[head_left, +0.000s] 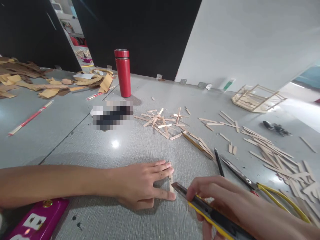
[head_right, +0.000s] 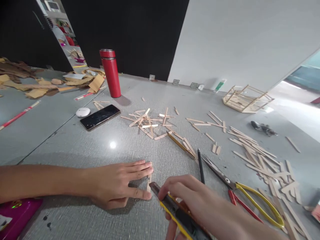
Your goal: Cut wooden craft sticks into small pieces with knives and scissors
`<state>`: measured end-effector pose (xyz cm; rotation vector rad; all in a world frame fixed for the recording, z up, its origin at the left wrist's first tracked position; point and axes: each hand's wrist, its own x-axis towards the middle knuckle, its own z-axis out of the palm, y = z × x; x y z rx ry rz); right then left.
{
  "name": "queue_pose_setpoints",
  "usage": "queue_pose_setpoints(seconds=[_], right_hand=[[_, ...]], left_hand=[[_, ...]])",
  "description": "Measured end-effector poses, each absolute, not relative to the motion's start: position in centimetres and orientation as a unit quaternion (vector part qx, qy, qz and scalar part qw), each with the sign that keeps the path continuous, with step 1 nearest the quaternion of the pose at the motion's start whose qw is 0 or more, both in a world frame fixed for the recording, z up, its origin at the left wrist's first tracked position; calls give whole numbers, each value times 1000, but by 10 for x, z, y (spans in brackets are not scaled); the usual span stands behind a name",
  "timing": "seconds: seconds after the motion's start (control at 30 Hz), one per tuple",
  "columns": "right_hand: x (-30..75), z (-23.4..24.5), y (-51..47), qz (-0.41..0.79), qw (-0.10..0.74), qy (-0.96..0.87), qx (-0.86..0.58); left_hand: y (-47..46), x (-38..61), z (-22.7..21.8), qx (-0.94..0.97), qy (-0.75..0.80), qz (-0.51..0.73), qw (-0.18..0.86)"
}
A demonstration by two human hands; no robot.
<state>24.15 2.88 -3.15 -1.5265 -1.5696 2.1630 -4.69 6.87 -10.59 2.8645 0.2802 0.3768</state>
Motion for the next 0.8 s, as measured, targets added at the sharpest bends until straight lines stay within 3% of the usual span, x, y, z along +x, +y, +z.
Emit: queue_pose_setpoints(seconds=[0.07,0.17,0.23,0.8], right_hand=[[234,-31,29,560,6,-618,-552],[231,-39,26,291,72,-779,-550],[231,-46,25,205,95,-826,-517],[204,-54,31,122,106,-887,-432]], left_hand=[[66,-46,-106,980,112,126,107],[62,-46,-106,970,170,133,111],[62,-46,-105,961,209,135,121],[64,-45,-110,962,212,120,126]])
